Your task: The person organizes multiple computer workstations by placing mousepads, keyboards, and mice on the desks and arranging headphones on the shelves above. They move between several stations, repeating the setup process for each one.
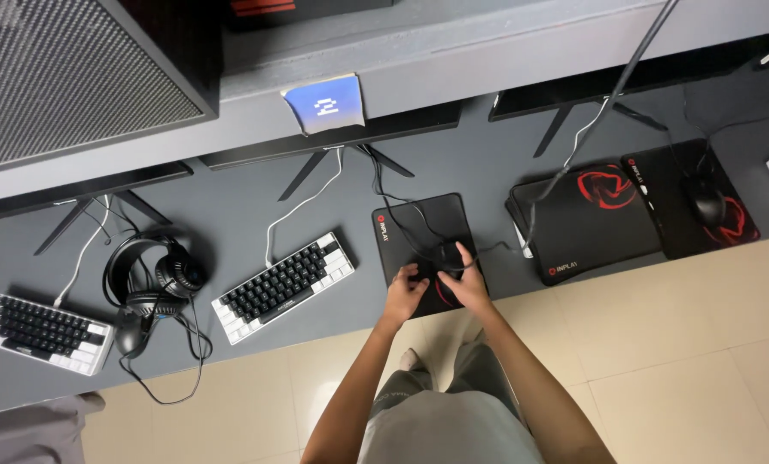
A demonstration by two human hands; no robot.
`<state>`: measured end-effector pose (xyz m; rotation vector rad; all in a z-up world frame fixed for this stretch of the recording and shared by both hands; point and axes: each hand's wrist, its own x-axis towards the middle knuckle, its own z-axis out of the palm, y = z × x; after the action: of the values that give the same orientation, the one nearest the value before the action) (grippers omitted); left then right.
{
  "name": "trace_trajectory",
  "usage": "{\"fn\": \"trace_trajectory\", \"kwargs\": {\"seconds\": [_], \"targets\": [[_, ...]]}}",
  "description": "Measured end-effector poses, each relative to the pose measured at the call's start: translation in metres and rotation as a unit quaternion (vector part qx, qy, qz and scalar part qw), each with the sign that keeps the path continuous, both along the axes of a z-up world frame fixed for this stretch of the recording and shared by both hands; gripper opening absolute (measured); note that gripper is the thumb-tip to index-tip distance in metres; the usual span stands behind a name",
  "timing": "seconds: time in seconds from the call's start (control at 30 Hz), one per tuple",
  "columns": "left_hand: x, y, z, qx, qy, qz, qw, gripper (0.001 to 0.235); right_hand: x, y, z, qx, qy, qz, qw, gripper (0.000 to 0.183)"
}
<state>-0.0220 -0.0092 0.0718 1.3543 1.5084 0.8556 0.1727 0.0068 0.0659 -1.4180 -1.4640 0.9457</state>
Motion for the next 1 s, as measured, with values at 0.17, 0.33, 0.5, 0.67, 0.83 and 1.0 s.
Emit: {"fn": "trace_trajectory", "kwargs": {"seconds": [0.17, 0.33, 0.5, 0.67, 0.83, 1.0], "targets": [[-0.001, -0.007, -0.004, -0.011, 0.028, -0.001, 1.000, 0.054, -0.018, 0.013, 0.009, 0.051, -0.105, -0.017, 0.993, 0.089], [-0.008, -0.017, 0.004, -0.011, 0.031, -0.002, 0.999, 0.053, -0.024, 0.021, -0.016, 0.118, -0.214, -0.017, 0.970, 0.080], [-0.018, -0.023, 0.001, -0.029, 0.029, 0.004, 0.999, 0.050, -0.033, 0.014, -0.009, 0.084, -0.254, -0.049, 0.962, 0.081], [-0.021, -0.031, 0.006, -0.036, 0.013, 0.010, 0.999, 0.048, -0.037, 0.017, -0.020, 0.084, -0.253, -0.067, 0.961, 0.079], [-0.044, -0.039, 0.017, -0.038, -0.006, 0.035, 0.999, 0.047, -0.020, 0.006, -0.055, 0.113, -0.289, -0.104, 0.945, 0.063], [-0.100, -0.057, -0.002, 0.005, -0.009, 0.129, 0.992, 0.038, -0.024, -0.030, -0.097, 0.083, -0.262, -0.025, 0.961, 0.038]]}}
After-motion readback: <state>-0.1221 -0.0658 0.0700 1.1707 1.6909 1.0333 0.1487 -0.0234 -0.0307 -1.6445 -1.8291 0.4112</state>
